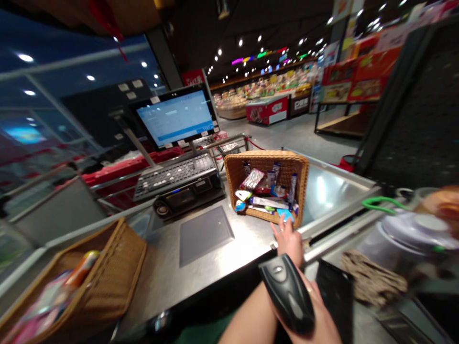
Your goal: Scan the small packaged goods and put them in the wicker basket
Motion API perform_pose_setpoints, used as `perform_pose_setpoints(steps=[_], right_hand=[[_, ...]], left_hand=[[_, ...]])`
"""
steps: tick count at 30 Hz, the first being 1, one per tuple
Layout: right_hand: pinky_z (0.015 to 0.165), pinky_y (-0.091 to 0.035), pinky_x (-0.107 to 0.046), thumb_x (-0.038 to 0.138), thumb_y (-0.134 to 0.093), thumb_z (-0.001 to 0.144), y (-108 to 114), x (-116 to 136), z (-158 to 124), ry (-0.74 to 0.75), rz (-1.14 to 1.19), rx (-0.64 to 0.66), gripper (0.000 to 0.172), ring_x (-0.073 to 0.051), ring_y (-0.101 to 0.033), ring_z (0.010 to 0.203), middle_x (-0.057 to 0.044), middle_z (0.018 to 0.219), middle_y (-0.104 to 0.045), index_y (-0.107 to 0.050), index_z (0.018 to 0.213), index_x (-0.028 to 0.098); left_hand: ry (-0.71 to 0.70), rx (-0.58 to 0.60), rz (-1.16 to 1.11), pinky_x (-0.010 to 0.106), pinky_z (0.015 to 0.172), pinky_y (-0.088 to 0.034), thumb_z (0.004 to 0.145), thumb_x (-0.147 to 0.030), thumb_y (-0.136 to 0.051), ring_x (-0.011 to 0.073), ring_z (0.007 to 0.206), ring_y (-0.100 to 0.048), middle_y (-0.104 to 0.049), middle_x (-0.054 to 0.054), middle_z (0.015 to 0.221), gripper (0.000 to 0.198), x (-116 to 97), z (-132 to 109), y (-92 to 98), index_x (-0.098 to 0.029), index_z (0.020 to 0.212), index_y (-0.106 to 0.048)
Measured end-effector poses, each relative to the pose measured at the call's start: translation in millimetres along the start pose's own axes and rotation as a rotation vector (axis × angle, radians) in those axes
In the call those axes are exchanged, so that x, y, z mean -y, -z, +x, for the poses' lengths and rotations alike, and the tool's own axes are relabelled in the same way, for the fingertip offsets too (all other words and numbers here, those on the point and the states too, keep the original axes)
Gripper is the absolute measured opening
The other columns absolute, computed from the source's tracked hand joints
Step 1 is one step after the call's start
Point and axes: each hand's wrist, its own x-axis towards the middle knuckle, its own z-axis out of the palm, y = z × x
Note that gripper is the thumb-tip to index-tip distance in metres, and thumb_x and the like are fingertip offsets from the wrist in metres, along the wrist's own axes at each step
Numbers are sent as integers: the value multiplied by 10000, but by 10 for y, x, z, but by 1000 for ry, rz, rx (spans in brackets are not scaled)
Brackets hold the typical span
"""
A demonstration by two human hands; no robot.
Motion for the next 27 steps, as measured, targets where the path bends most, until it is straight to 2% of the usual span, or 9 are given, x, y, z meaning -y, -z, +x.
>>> perform_pose_setpoints(steps=[6,8,10,12,15,18,22,27], right_hand=[[924,-554,-528,309,-529,864,8,54,41,-16,30,12,512,-317,-614,1208,-161,1308,-636,-479,1349,154],[926,-555,-510,334,-535,868,-22,59,38,-24,31,26,498,-316,-610,1212,-168,1306,-636,-499,1328,145],[936,-547,-514,354,-535,867,-59,62,24,-11,26,46,507,-323,-596,1229,-176,1322,-623,-495,1326,140],[958,-531,-515,347,-539,857,-94,84,9,2,46,91,541,-324,-565,1263,-181,1368,-587,-459,1352,143],[1013,-484,-528,319,-519,854,-129,193,5,-28,145,133,572,-312,-523,1312,-188,1425,-530,-380,1386,158],[1100,-373,-552,317,-455,867,-155,368,31,-126,276,52,551,-310,-479,1351,-181,1415,-531,-335,1387,179],[1114,-342,-560,369,-470,855,-211,532,57,-201,414,57,588,-306,-471,1356,-134,1434,-522,-319,1412,250],[1131,-277,-620,329,-463,864,-284,566,38,-111,335,113,535,-321,-468,1357,-190,1432,-510,-380,1372,186]], left_hand=[[37,-144,-43,743,1098,-241,704,-85,-663,368,1434,-305,-470,73,1484,171,159,-41,199,-238,763,-709],[28,-229,-27,735,1113,-204,740,-136,-664,337,1445,-286,-479,41,1484,115,285,-93,321,-243,716,-699],[6,-298,38,715,1138,-145,801,-157,-620,308,1457,-264,-459,19,1505,148,431,-178,465,-255,731,-706],[4,-387,106,716,1143,-70,836,-168,-596,290,1443,-294,-496,9,1478,182,585,-284,619,-272,744,-714],[-12,-506,195,703,1147,-20,857,-148,-577,262,1384,-397,-592,10,1385,231,812,-448,838,-293,754,-726],[28,-604,270,687,1153,-18,862,-141,-582,249,1324,-473,-652,21,1307,246,1004,-587,1017,-303,754,-734],[34,-702,343,658,1168,-25,858,-149,-594,241,1302,-498,-681,25,1262,239,1172,-748,1197,-310,753,-737],[-84,-754,382,586,1196,-86,851,-159,-620,204,1320,-476,-673,9,1276,208,1430,-933,1326,-319,791,-739]])
